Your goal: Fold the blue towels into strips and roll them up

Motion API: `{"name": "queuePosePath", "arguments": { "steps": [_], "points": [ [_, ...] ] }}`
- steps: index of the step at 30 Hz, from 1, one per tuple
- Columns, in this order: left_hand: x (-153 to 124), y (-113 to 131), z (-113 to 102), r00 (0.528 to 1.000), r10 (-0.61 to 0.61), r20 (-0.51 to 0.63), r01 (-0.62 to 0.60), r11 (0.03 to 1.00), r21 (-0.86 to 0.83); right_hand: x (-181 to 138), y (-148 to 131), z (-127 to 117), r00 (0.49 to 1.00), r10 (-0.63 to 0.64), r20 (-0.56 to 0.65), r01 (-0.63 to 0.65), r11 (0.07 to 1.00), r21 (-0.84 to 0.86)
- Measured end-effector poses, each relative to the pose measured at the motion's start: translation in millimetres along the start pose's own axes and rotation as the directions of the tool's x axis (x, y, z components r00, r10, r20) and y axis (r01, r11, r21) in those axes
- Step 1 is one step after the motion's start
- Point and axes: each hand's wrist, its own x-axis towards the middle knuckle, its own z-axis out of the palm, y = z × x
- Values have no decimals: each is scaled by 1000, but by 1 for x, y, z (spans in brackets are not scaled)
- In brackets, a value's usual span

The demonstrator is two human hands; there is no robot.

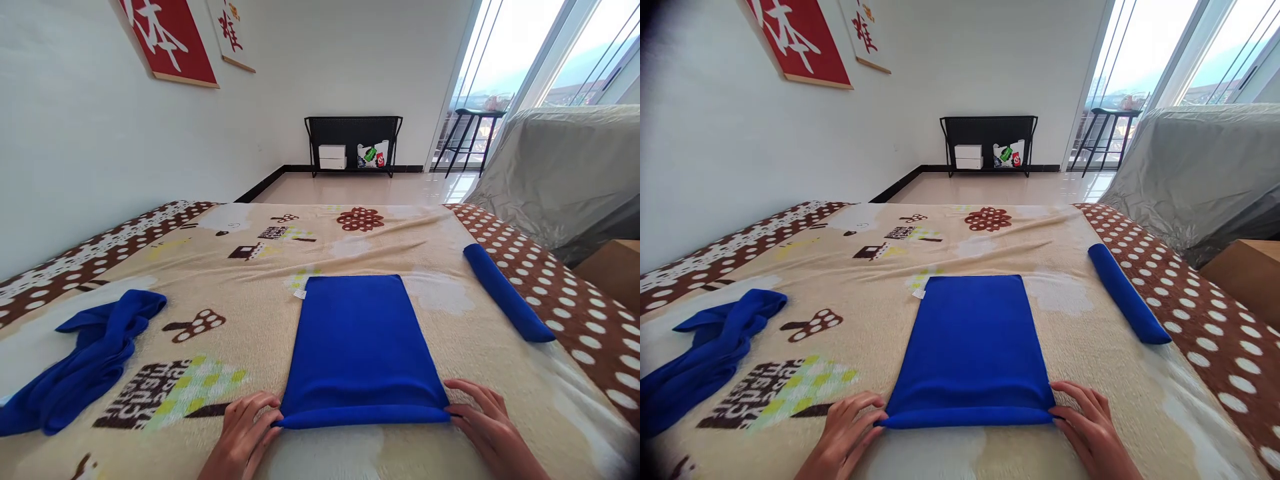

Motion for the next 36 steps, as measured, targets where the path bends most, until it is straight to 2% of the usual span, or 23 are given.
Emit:
{"name": "queuePosePath", "arguments": {
  "steps": [2,7,9,12,15,17,18,20,23,24,26,29,32,34,36],
  "points": [
    [0,3,-5,1000,4,18,-4,1000,-8,-1,-3,-6,1000,20,8,-20,1000,14],
    [-6,11,-9,995,-35,94,35,999,6,-1,-17,-15,989,64,131,-71,996,54],
    [-6,14,-5,990,-57,126,51,997,53,3,-20,-11,993,51,109,-53,998,15],
    [0,20,7,992,-93,90,73,976,206,12,-27,1,999,33,-27,-37,987,-159],
    [14,40,25,986,-137,-93,162,906,390,18,-44,16,963,121,-241,-200,920,-336],
    [25,64,42,968,-160,-194,227,889,398,20,-63,26,915,183,-358,-315,881,-353],
    [31,78,52,963,-161,-216,231,905,356,21,-74,31,905,190,-382,-323,889,-324],
    [41,107,73,969,-117,-216,165,962,218,24,-97,41,928,130,-350,-219,948,-230],
    [50,132,96,978,53,-204,-42,998,54,33,-115,50,969,-105,-224,79,990,-119],
    [51,132,98,976,114,-185,-109,993,38,36,-115,50,968,-164,-189,145,983,-110],
    [48,118,92,968,230,-105,-224,973,63,37,-105,44,969,-201,-142,186,976,-109],
    [34,78,67,952,304,30,-304,934,190,28,-78,27,983,-132,-130,117,986,-121],
    [15,50,43,974,216,60,-224,913,341,17,-61,14,984,-82,-159,57,986,-155],
    [9,50,36,993,117,21,-116,905,408,18,-65,12,981,-53,-185,18,982,-188],
    [13,65,39,998,62,-24,-46,912,407,29,-81,17,979,-74,-192,37,981,-189]
  ]
}}
